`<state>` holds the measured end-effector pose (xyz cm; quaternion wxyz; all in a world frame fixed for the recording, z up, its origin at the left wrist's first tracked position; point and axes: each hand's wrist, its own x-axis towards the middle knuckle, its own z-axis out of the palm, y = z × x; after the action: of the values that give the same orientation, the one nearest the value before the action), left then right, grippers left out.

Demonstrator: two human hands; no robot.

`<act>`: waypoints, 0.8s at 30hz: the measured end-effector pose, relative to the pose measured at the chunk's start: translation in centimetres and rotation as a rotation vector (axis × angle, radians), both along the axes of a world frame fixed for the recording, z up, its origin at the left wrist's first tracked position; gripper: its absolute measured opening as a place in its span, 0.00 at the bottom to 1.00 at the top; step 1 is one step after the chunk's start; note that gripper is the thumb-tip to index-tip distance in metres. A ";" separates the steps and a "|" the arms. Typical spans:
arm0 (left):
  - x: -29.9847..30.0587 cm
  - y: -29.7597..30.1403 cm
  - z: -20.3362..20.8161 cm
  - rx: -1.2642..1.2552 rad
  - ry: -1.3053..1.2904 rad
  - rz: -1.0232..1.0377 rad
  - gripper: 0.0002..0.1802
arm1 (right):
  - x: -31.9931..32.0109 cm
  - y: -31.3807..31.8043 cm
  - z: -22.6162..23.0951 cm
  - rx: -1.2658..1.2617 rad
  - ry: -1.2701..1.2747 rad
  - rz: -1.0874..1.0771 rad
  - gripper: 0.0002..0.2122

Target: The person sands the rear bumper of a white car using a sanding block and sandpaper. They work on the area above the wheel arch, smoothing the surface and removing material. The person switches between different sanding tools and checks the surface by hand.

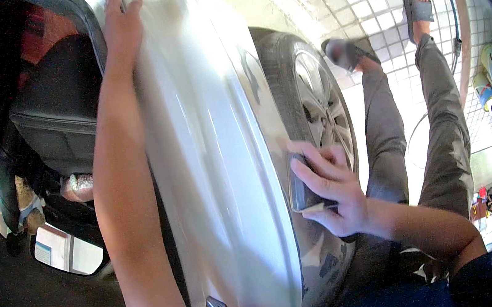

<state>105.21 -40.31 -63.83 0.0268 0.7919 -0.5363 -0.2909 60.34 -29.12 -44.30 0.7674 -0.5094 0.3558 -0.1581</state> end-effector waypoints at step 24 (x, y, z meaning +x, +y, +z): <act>4.1 -0.7 -0.7 0.001 -0.095 -0.069 0.35 | 1.6 0.9 -1.9 -0.132 -0.041 -0.086 0.31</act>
<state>109.29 -40.99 -64.55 -0.0090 0.7859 -0.5637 -0.2539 61.94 -28.20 -46.15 0.7318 -0.5398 0.3502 -0.2246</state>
